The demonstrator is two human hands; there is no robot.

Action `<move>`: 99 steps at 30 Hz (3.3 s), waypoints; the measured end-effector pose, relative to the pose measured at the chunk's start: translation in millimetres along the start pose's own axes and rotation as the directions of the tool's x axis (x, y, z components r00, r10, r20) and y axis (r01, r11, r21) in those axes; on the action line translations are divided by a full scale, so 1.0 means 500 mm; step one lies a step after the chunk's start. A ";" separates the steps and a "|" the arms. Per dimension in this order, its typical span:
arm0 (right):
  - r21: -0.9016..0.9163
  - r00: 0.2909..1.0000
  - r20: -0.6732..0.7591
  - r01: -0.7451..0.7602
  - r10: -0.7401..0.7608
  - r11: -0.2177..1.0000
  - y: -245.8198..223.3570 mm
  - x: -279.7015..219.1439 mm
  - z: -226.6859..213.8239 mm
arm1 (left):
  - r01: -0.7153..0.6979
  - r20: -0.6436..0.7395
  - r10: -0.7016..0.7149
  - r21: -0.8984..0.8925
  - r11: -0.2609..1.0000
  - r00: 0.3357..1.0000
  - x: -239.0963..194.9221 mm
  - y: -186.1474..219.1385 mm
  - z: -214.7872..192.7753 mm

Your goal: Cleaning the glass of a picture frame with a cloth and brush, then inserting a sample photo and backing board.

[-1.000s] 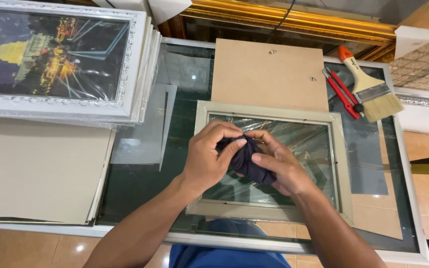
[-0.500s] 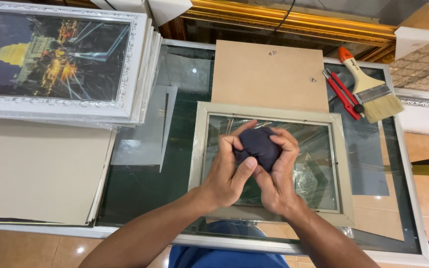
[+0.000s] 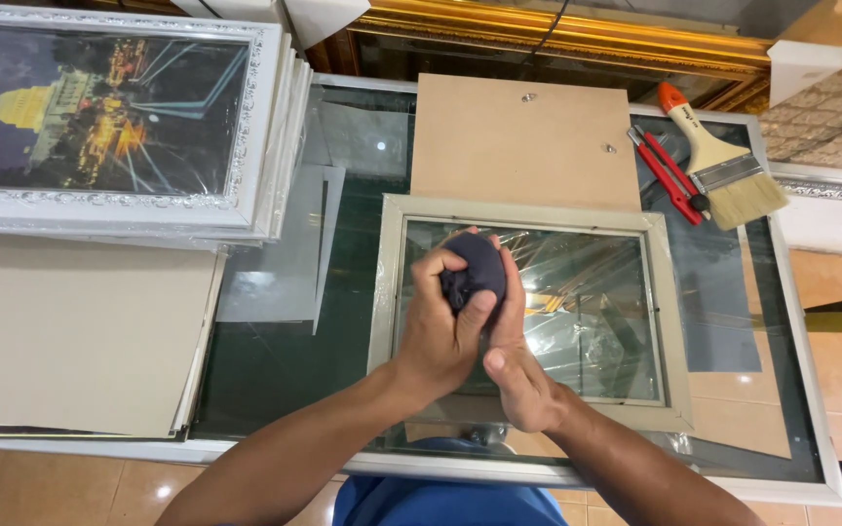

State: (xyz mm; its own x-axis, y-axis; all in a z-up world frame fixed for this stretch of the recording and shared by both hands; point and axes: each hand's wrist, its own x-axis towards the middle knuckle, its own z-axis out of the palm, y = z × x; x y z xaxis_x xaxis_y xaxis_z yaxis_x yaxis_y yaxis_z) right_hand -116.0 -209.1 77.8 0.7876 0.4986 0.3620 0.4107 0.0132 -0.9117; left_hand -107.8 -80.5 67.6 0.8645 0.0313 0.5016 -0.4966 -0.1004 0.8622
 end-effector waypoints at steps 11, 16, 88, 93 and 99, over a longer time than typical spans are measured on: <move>-0.626 0.956 -0.225 -0.290 0.188 0.724 -0.026 -0.001 -0.285 | 0.241 0.094 -0.347 0.555 0.796 0.933 0.120 -0.015 -0.128; -0.814 0.911 -0.392 -0.408 0.128 0.413 0.220 -0.096 -0.453 | 0.087 0.158 -0.385 0.833 0.547 0.909 0.162 -0.128 -0.179; -0.711 0.831 -0.536 -0.538 0.146 0.454 0.257 -0.096 -0.448 | -0.263 0.491 -0.613 0.865 0.427 0.620 0.183 -0.021 -0.118; -0.652 0.832 -0.498 -0.545 0.244 0.527 0.238 -0.086 -0.448 | -0.170 0.487 -0.598 0.845 0.507 0.636 0.169 -0.038 -0.098; -0.625 0.840 -0.508 -0.512 0.192 0.589 0.258 -0.093 -0.457 | -0.323 0.651 -0.393 0.704 0.633 0.649 0.141 -0.066 0.100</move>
State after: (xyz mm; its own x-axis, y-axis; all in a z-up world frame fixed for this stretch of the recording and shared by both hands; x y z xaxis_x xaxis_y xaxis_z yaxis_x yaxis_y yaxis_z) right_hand 5.3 -428.4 -12.0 0.9735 -0.0186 0.2280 0.1256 -0.7894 -0.6009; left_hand -26.7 -124.8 71.1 0.8068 -0.5878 -0.0594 -0.5388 -0.7734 0.3339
